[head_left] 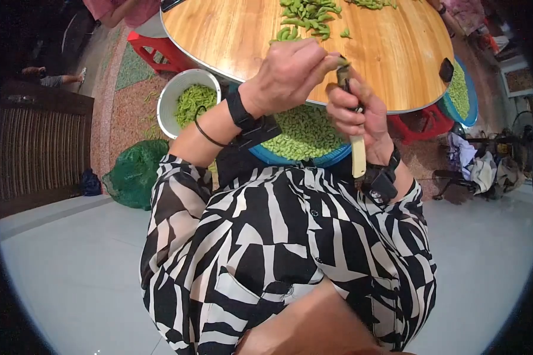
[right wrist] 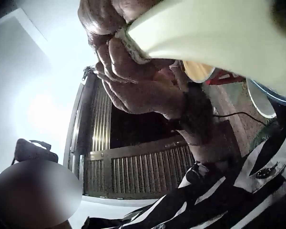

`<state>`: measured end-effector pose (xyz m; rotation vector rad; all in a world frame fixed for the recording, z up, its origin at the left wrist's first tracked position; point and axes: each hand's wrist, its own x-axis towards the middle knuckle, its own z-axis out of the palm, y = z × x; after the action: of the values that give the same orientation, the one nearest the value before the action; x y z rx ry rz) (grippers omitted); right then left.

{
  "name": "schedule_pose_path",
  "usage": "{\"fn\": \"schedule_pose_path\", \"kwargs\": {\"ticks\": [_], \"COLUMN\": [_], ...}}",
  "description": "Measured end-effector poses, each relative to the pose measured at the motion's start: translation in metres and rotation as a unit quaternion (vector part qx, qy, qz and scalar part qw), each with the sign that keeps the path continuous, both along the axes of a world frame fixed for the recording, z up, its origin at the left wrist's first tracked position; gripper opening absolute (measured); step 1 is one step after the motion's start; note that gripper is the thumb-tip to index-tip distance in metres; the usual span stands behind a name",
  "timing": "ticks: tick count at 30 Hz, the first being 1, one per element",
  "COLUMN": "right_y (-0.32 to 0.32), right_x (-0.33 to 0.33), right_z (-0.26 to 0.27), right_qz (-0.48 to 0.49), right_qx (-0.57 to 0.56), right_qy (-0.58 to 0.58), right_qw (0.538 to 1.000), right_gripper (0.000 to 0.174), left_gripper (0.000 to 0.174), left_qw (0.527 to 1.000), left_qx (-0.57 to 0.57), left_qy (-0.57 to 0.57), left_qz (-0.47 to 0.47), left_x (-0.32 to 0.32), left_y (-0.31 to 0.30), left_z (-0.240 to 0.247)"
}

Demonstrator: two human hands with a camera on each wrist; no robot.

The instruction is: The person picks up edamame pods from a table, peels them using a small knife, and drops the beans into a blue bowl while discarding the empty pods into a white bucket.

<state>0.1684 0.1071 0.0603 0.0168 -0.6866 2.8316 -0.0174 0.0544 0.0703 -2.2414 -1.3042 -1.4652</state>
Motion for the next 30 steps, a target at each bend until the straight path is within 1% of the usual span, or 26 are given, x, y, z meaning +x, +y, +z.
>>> {"fn": "schedule_pose_path", "kwargs": {"ticks": [1,2,3,4,5,6,8,9,10,12,13,14,15,18,19,22,23,24,25,26,27,28,29,30], "right_y": [0.005,0.007,0.006,0.007,0.008,0.008,0.005,0.001,-0.001,-0.003,-0.003,-0.004,-0.003,0.001,0.002,0.001,0.000,-0.002,-0.003,-0.002,0.000,0.002,0.003,0.003], "right_x": [0.001,0.001,0.002,0.002,0.003,0.004,0.003,0.001,0.000,-0.001,-0.001,-0.001,-0.001,0.001,0.004,0.005,0.005,0.006,0.006,0.006,0.006,0.006,0.005,0.005], "right_z": [0.002,0.004,0.006,0.004,-0.001,-0.003,-0.002,-0.003,-0.004,-0.007,-0.010,-0.011,-0.010,-0.007,-0.009,-0.006,-0.005,-0.007,-0.011,-0.014,-0.019,-0.026,-0.033,-0.039], "right_qz": [-0.040,-0.079,-0.118,-0.117,-0.115,-0.113,-0.122,-0.155,-0.185,-0.197,-0.204,-0.211,-0.212,-0.221,-0.206,-0.184,-0.178,-0.178,-0.191,-0.205,-0.206,-0.218,-0.230,-0.231], "right_qx": [0.050,0.100,0.164,0.166,0.166,0.165,0.166,0.240,0.310,0.304,0.363,0.421,0.422,0.420,0.414,0.395,0.381,0.380,0.431,0.482,0.483,0.509,0.534,0.535], "right_qy": [-0.031,-0.061,-0.105,-0.104,-0.121,-0.138,-0.160,-0.195,-0.229,-0.227,-0.242,-0.256,-0.255,-0.271,-0.272,-0.269,-0.266,-0.266,-0.267,-0.266,-0.265,-0.254,-0.244,-0.243], "right_qw": [0.997,0.990,0.974,0.974,0.972,0.970,0.965,0.938,0.904,0.904,0.876,0.844,0.844,0.838,0.844,0.859,0.867,0.868,0.841,0.809,0.809,0.793,0.776,0.776], "right_gripper": [0.030,0.028,0.022,0.022,0.025,0.029,0.027,0.028,0.028,0.029,0.031,0.033,0.033,0.034,0.034,0.034,0.034,0.034,0.032,0.031,0.031,0.029,0.028,0.028], "left_gripper": [0.018,0.018,0.022,0.026,0.028,0.028,0.026,0.018,0.018,0.018,0.018,0.016,0.015,0.014,0.014,0.015,0.015,0.016,0.017,0.017,0.017,0.018,0.018,0.018], "left_qw": [0.998,0.998,0.962,0.879,0.857,0.858,0.832,0.812,0.811,0.787,0.787,0.770,0.754,0.769,0.776,0.789,0.789,0.775,0.761,0.763,0.746,0.727,0.727,0.723], "left_qx": [-0.037,-0.038,-0.169,-0.291,-0.326,-0.325,-0.339,-0.354,-0.356,-0.337,-0.337,-0.348,-0.359,-0.346,-0.358,-0.341,-0.342,-0.348,-0.352,-0.351,-0.366,-0.382,-0.381,-0.370], "left_qy": [-0.042,-0.043,-0.205,-0.358,-0.379,-0.379,-0.423,-0.444,-0.446,-0.497,-0.498,-0.514,-0.529,-0.516,-0.496,-0.493,-0.492,-0.509,-0.526,-0.525,-0.541,-0.557,-0.558,-0.573], "left_qz": [0.006,0.008,-0.060,-0.126,-0.122,-0.122,-0.120,-0.135,-0.134,-0.144,-0.142,-0.145,-0.149,-0.151,-0.154,-0.135,-0.134,-0.136,-0.138,-0.140,-0.132,-0.124,-0.124,-0.110], "left_x": [0.003,0.003,0.003,0.002,0.002,0.004,0.011,0.011,0.013,0.015,0.015,0.015,0.015,0.021,0.019,0.025,0.025,0.025,0.026,0.025,0.024,0.024,0.026,0.029], "left_y": [0.000,-0.002,-0.003,-0.003,-0.002,-0.003,-0.007,-0.008,-0.008,-0.005,-0.005,-0.004,-0.003,-0.009,-0.010,-0.011,-0.011,-0.011,-0.010,-0.008,-0.006,-0.006,-0.004,-0.001], "left_z": [-0.002,-0.003,-0.003,-0.004,-0.014,-0.014,-0.016,-0.018,-0.022,-0.030,-0.034,-0.038,-0.037,-0.032,-0.037,-0.036,-0.036,-0.036,-0.036,-0.036,-0.039,-0.042,-0.047,-0.052]}}
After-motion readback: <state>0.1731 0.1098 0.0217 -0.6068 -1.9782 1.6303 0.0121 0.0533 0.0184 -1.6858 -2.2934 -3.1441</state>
